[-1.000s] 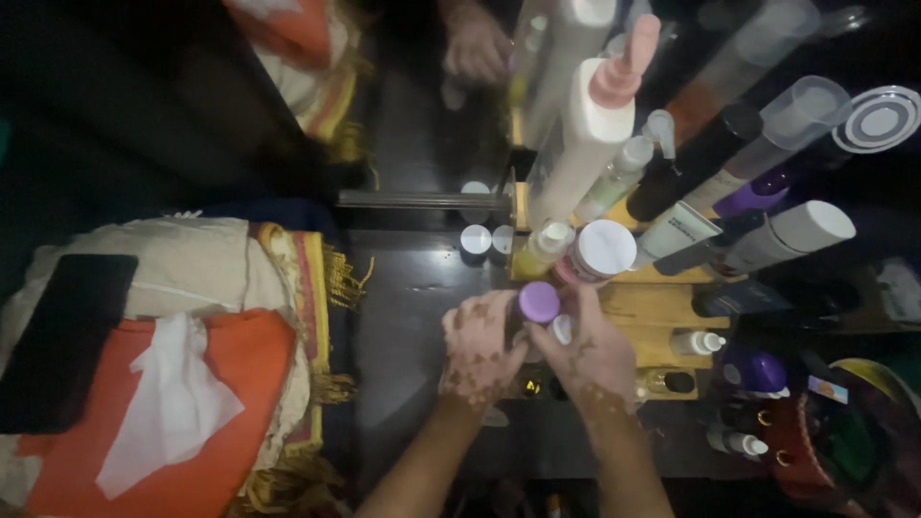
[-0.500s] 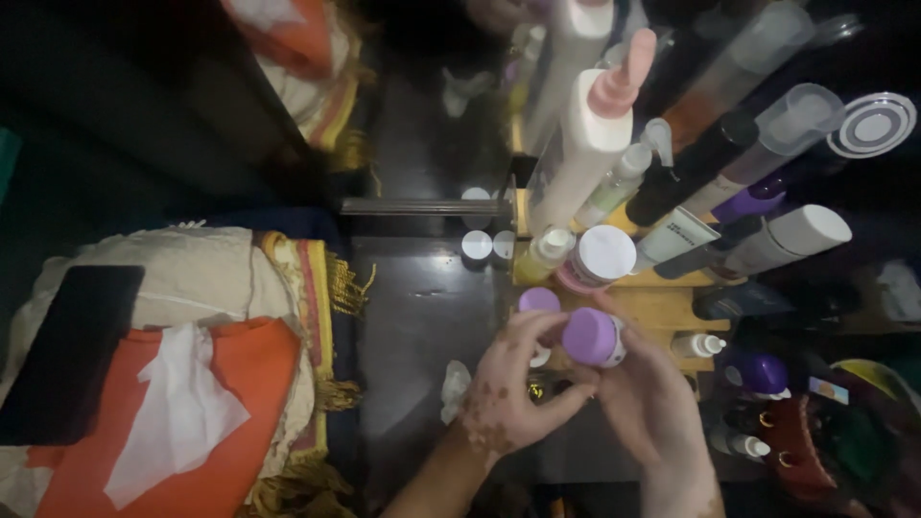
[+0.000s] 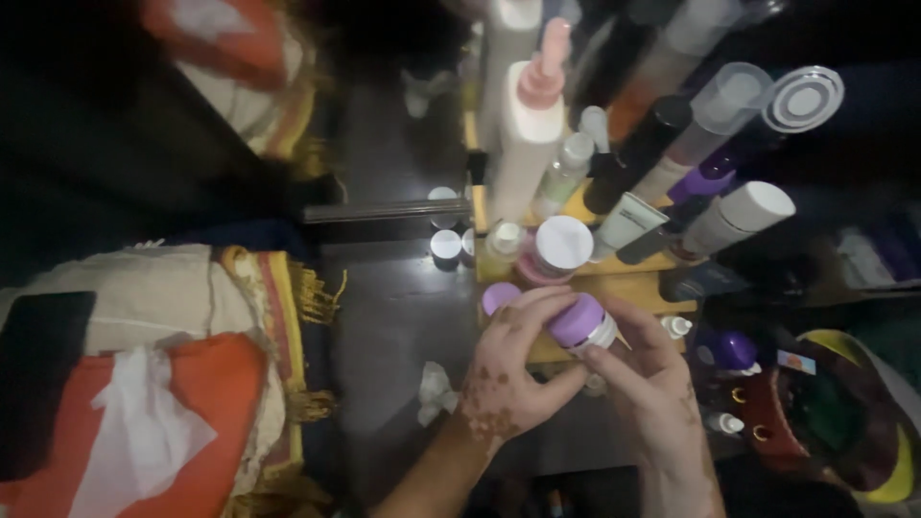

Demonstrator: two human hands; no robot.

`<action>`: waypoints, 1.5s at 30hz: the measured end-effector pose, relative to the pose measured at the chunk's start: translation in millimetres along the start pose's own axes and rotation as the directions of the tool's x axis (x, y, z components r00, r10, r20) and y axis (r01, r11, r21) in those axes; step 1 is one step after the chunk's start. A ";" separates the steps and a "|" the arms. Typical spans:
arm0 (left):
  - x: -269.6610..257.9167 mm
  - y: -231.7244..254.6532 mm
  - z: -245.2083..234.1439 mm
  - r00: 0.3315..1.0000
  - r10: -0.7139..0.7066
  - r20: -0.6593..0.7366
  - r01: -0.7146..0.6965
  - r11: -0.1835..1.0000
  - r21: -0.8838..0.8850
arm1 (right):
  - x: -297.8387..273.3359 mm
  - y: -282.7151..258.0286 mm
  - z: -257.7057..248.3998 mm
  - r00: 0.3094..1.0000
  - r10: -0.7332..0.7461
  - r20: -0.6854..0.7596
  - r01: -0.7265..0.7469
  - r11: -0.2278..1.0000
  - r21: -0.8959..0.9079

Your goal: Organizing various cosmetic bottles on a vanity and tidying clothes in a dresser drawer.

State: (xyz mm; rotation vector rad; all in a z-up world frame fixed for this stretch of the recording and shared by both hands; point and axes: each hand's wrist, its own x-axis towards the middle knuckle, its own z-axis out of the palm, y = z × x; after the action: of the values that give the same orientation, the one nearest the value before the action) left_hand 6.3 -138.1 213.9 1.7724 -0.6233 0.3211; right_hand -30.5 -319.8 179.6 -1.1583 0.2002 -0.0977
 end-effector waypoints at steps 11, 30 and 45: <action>-1.1 -15.7 79.4 0.989 -0.068 0.132 0.056 0.994 0.096 | 14.0 -1.1 -33.7 0.939 -0.339 -0.060 0.237 0.762 -0.603; 14.6 -100.8 201.9 0.975 -0.217 0.042 0.188 0.914 0.360 | 10.7 -16.4 -169.0 0.810 -0.553 -0.197 0.024 0.366 -0.930; 11.3 -54.1 180.9 0.966 -0.260 0.005 0.250 0.931 0.267 | 36.2 3.1 -222.1 0.885 -0.274 -0.376 -0.314 0.244 -0.918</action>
State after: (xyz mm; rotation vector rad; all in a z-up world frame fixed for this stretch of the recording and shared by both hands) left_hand 27.9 -302.8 123.5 2.0952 -0.3826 0.1953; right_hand -41.2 -524.8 87.4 -2.4540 0.8245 -0.2597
